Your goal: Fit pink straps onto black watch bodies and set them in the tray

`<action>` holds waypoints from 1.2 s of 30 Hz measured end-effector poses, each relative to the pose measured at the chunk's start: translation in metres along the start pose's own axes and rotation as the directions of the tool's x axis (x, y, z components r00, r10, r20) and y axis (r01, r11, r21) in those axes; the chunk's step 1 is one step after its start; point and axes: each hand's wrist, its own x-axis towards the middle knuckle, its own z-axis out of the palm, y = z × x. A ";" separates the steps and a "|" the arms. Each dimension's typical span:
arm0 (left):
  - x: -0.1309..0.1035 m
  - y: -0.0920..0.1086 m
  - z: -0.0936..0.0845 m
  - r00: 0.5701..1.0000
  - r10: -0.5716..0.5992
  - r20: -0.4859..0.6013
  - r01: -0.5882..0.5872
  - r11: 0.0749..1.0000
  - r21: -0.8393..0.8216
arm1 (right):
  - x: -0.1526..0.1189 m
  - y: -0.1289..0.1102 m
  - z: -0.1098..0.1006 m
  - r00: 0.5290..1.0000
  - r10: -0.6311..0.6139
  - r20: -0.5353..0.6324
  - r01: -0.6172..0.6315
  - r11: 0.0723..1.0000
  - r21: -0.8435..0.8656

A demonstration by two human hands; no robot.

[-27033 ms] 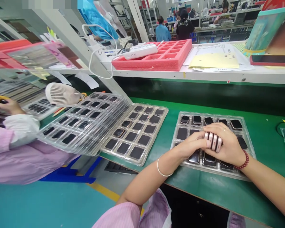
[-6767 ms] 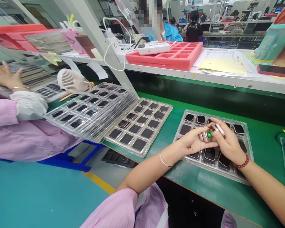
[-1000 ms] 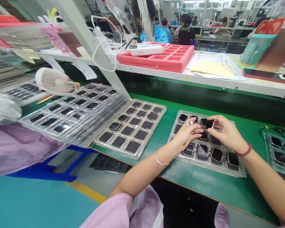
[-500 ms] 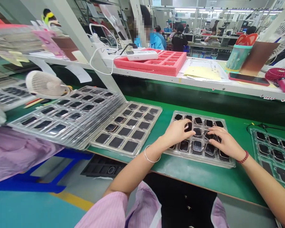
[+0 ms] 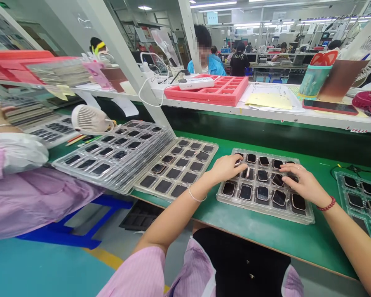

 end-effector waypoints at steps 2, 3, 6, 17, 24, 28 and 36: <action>-0.001 0.000 0.003 1.000 0.000 0.008 0.000 1.000 0.029 | -0.001 0.010 -0.004 0.998 0.050 -0.042 -0.050 0.999 -0.002; 0.000 0.000 0.005 1.000 0.004 0.010 -0.004 0.999 0.053 | 0.000 0.013 -0.005 0.996 0.065 -0.058 -0.065 0.998 -0.002; 0.006 0.002 0.012 0.998 -0.022 -0.053 0.029 0.990 0.142 | 0.000 0.016 -0.005 0.995 0.075 -0.064 -0.076 0.997 -0.018; 0.013 -0.009 0.012 0.991 -0.114 -0.063 0.123 0.980 0.158 | 0.002 0.049 -0.013 0.986 0.129 -0.110 -0.146 0.975 -0.169; 0.005 -0.012 0.013 0.989 -0.083 -0.119 0.097 0.988 0.116 | 0.027 0.100 -0.006 0.992 0.108 -0.073 -0.127 0.929 -0.349; -0.002 -0.017 0.018 0.988 -0.028 -0.150 0.043 0.994 0.100 | 0.033 0.108 -0.004 0.994 0.110 -0.020 -0.109 0.927 -0.359; -0.049 -0.034 0.018 0.980 0.070 -0.186 -0.068 0.998 0.013 | 0.032 0.085 -0.024 0.982 0.187 0.019 -0.180 0.963 -0.200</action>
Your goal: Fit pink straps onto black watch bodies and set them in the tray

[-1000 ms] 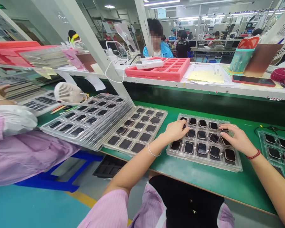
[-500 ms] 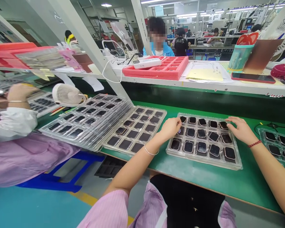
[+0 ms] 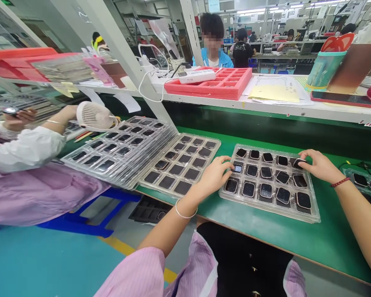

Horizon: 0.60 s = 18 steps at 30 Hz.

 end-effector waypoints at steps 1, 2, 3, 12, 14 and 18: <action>-0.007 0.000 -0.002 1.000 0.012 0.017 -0.012 1.000 -0.002 | -0.004 -0.004 -0.005 0.999 0.035 0.004 -0.035 0.998 0.049; -0.014 0.000 -0.003 0.999 0.029 0.043 -0.029 1.000 -0.005 | -0.008 -0.009 -0.011 0.998 0.060 0.020 -0.061 0.992 0.106; -0.019 0.001 -0.005 0.996 0.045 0.072 -0.044 0.999 -0.009 | -0.012 -0.013 -0.015 0.996 0.071 0.048 -0.078 0.983 0.164; 0.005 0.004 -0.003 0.997 0.022 0.074 -0.023 1.000 0.018 | -0.032 -0.022 -0.022 0.940 0.014 0.340 -0.064 0.989 0.137; 0.021 0.004 -0.001 0.995 0.028 0.093 -0.037 0.994 0.102 | -0.033 -0.024 -0.022 0.939 -0.011 0.343 -0.021 0.996 0.089; 0.042 0.006 -0.003 0.983 0.054 0.176 -0.086 0.980 0.182 | -0.037 -0.029 -0.022 0.935 -0.073 0.347 0.072 0.997 0.017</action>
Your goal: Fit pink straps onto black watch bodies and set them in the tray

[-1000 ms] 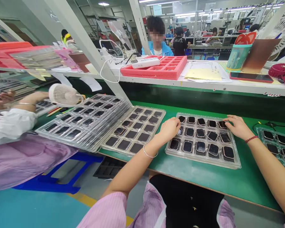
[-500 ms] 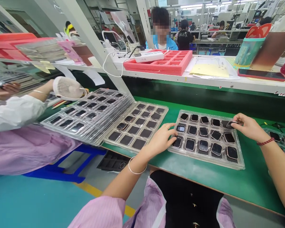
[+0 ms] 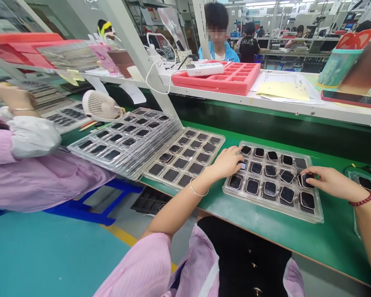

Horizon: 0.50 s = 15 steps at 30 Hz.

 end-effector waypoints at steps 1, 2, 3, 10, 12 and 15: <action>0.002 0.000 -0.002 1.000 0.022 -0.004 -0.022 1.000 -0.009 | -0.001 -0.001 0.001 1.000 -0.007 0.002 0.007 1.000 -0.016; 0.003 0.000 -0.004 0.999 0.042 -0.020 -0.043 0.999 -0.028 | -0.002 -0.002 0.002 1.000 -0.012 0.005 0.013 0.999 -0.029; 0.003 0.001 -0.005 0.998 0.051 -0.044 -0.053 0.997 -0.061 | -0.002 -0.003 0.003 1.000 -0.018 0.006 0.018 0.999 -0.042; 0.005 0.004 0.009 0.969 -0.177 -0.175 0.112 0.939 -0.326 | -0.004 -0.002 0.011 0.999 -0.037 -0.036 0.033 0.994 -0.104; 0.008 0.006 0.014 0.964 -0.210 -0.160 0.167 0.954 -0.248 | -0.005 -0.004 0.012 0.998 -0.033 -0.047 0.028 0.994 -0.108; 0.005 0.011 0.014 0.965 -0.213 -0.151 0.202 0.976 -0.087 | -0.008 -0.009 0.012 0.998 -0.035 -0.060 0.029 0.994 -0.103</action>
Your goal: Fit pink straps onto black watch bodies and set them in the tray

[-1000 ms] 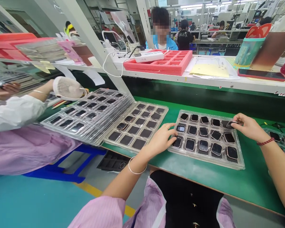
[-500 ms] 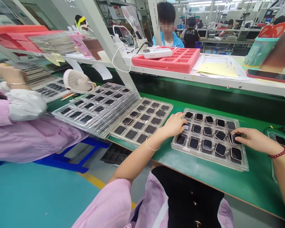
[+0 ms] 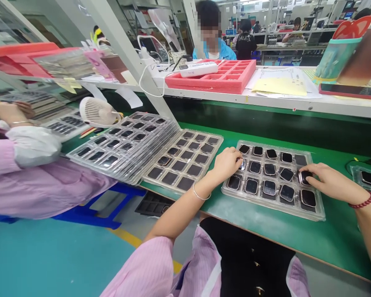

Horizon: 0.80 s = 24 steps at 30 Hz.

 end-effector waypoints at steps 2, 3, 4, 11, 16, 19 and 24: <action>-0.009 0.001 -0.006 0.999 0.033 -0.004 -0.033 0.998 0.046 | -0.002 -0.003 -0.002 1.000 0.018 -0.008 -0.017 1.000 0.009; -0.015 0.001 -0.010 0.998 0.066 0.004 -0.066 0.997 0.045 | -0.002 -0.003 -0.002 1.000 0.027 -0.010 -0.026 1.000 0.014; -0.023 0.001 -0.015 0.993 0.111 0.028 -0.112 0.993 0.030 | -0.002 -0.004 -0.003 0.999 0.031 -0.012 -0.031 0.999 0.019; -0.064 -0.010 -0.033 0.935 0.245 0.255 -0.243 0.969 -0.043 | -0.001 -0.003 -0.003 1.000 -0.003 -0.021 0.004 0.999 0.052; -0.062 -0.013 -0.031 0.933 0.221 0.284 -0.223 0.975 -0.024 | -0.003 -0.007 -0.005 1.000 0.015 -0.025 -0.014 0.998 0.066; -0.059 -0.007 -0.034 0.942 0.231 0.244 -0.219 0.973 -0.075 | -0.004 -0.010 -0.006 0.999 0.021 -0.026 -0.019 0.997 0.074; -0.054 0.021 -0.029 0.984 0.144 0.104 -0.109 0.952 -0.284 | -0.003 -0.010 -0.006 0.999 0.021 -0.048 -0.017 0.996 0.083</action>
